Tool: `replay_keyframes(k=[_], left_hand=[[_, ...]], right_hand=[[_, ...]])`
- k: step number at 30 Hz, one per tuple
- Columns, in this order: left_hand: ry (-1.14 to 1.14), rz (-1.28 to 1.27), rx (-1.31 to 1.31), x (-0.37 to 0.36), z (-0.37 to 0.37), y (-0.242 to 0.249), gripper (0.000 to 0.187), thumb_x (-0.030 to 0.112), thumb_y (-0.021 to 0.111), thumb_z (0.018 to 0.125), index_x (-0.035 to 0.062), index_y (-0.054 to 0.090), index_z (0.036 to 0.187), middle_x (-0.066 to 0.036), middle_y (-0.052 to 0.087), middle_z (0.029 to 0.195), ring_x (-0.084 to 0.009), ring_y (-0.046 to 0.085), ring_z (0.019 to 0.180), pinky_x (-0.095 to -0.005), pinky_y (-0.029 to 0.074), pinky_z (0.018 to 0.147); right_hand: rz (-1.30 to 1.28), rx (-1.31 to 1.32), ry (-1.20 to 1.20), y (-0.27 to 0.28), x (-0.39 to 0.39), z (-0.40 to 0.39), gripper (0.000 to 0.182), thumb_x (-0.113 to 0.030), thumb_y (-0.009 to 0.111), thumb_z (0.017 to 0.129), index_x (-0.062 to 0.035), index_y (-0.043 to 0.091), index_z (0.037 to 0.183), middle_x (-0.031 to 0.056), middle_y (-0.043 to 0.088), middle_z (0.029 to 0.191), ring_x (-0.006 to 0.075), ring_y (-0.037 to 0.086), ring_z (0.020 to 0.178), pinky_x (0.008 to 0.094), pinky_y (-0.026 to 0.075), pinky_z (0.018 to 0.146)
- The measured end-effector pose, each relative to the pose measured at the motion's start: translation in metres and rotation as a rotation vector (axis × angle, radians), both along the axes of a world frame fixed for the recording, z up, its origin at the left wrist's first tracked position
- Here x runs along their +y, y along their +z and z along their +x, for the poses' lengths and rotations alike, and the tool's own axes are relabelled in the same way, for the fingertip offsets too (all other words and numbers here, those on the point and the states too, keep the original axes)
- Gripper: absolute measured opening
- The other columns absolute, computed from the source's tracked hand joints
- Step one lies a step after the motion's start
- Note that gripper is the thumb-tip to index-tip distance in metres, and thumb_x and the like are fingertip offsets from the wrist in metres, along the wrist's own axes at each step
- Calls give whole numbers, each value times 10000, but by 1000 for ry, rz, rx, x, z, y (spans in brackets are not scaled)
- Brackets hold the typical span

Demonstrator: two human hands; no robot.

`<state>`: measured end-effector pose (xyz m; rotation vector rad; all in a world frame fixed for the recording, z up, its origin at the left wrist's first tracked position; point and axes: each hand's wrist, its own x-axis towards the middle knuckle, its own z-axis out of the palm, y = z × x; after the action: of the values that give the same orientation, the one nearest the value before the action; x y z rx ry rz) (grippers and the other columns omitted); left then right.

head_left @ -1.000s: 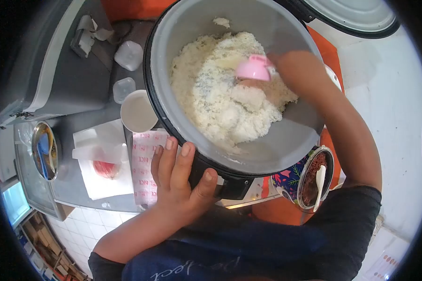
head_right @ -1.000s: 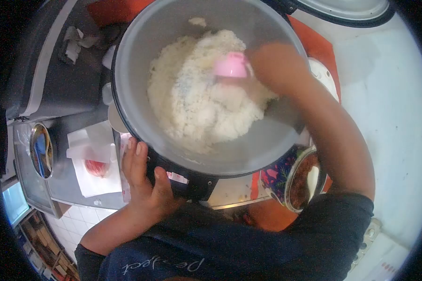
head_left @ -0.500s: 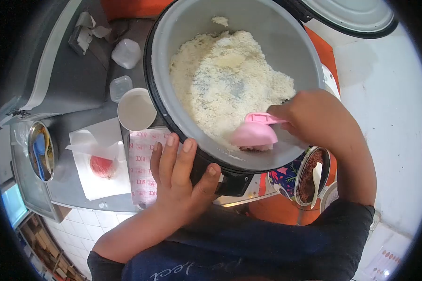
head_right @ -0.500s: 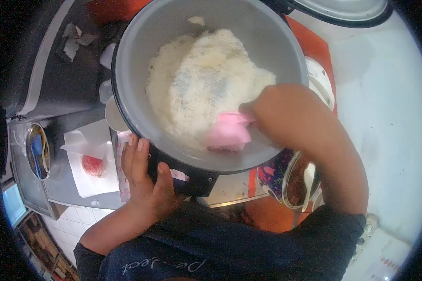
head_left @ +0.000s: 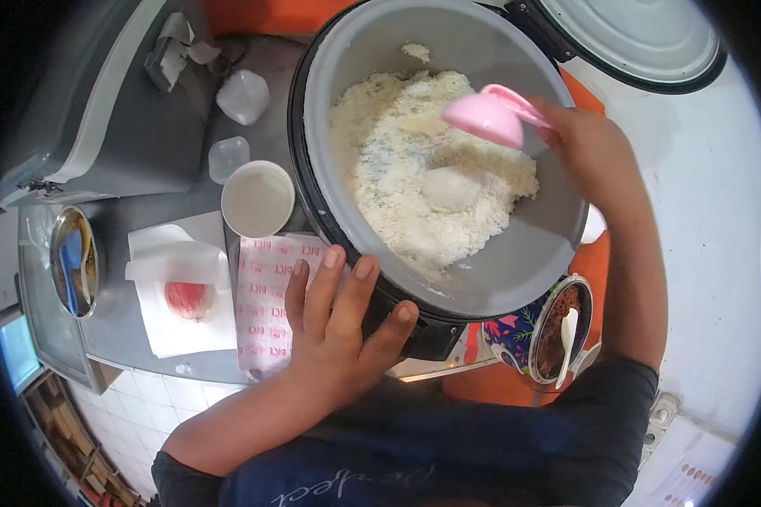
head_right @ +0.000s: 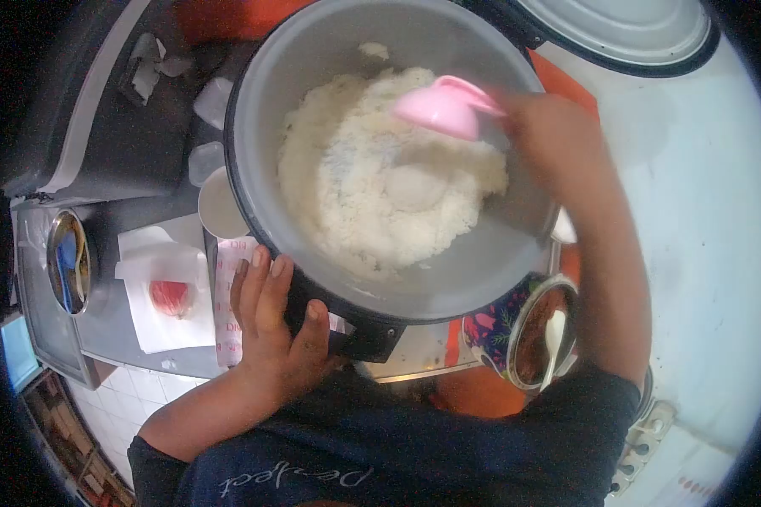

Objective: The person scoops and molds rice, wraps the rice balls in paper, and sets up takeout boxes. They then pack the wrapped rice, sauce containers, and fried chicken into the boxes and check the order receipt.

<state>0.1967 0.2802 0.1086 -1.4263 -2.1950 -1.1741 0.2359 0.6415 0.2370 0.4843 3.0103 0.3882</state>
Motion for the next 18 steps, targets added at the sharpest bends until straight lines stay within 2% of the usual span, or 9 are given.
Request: replay_keyframes(k=[2, 3, 5, 6, 10, 12, 16, 18], left_hand=[[-8, -31, 24, -1, 0, 0, 616, 243, 754, 958, 306, 520, 1525, -199, 499, 1556, -460, 491, 1437, -663, 413, 1089], [-11, -29, 26, -1, 1, -1, 616, 243, 754, 958, 306, 520, 1525, -199, 499, 1556, -460, 491, 1437, -663, 413, 1089], [7, -12, 33, -1, 1, -4, 627, 243, 767, 940, 309, 528, 1517, -195, 503, 1556, -457, 491, 1439, -666, 403, 1100], [9, -11, 36, 0, 1, -3, 627, 243, 767, 940, 309, 528, 1517, -195, 503, 1556, -457, 491, 1439, -666, 403, 1100], [-2, -4, -39, -1, 3, 2, 612, 244, 769, 928, 306, 550, 1496, -186, 530, 1540, -453, 492, 1441, -662, 386, 1122], [4, -8, -36, -2, 3, 3, 606, 245, 771, 925, 305, 557, 1489, -181, 538, 1536, -449, 491, 1444, -662, 381, 1129], [9, -40, -12, 0, 0, 7, 592, 253, 763, 923, 300, 568, 1480, -178, 536, 1552, -426, 482, 1460, -672, 365, 1138], [7, -40, -23, -1, 2, 7, 594, 257, 763, 920, 299, 568, 1480, -176, 533, 1559, -420, 477, 1469, -677, 359, 1141]], right_hand=[[-99, -244, -120, 17, 4, -7, 313, -175, 698, 944, -184, 755, 1252, 162, 752, 976, 382, 725, 941, 506, 571, 792], [-98, -242, -124, 11, 5, -11, 313, -175, 698, 944, -184, 755, 1252, 162, 752, 976, 382, 725, 941, 506, 571, 792], [-80, -604, -47, -13, 8, -25, 248, -214, 709, 942, -156, 770, 1175, 164, 760, 1001, 388, 730, 956, 511, 571, 805], [-98, -579, 28, -24, 12, -27, 228, -263, 708, 958, -158, 778, 1148, 154, 768, 1016, 376, 735, 994, 516, 577, 836], [-47, -660, -32, -53, -12, -52, 231, -281, 712, 970, -198, 788, 1171, 142, 773, 1026, 360, 734, 1045, 514, 582, 862], [-48, -656, 32, -58, -17, -58, 247, -279, 707, 979, -214, 792, 1202, 141, 775, 1028, 355, 737, 1037, 506, 587, 865], [-22, -457, 82, -36, -7, -52, 311, -255, 692, 977, -242, 774, 1277, 133, 777, 1034, 357, 749, 972, 490, 595, 830], [180, -390, -37, -11, -10, -59, 382, -190, 663, 976, -274, 751, 1338, 123, 771, 1032, 363, 753, 898, 482, 595, 790]])
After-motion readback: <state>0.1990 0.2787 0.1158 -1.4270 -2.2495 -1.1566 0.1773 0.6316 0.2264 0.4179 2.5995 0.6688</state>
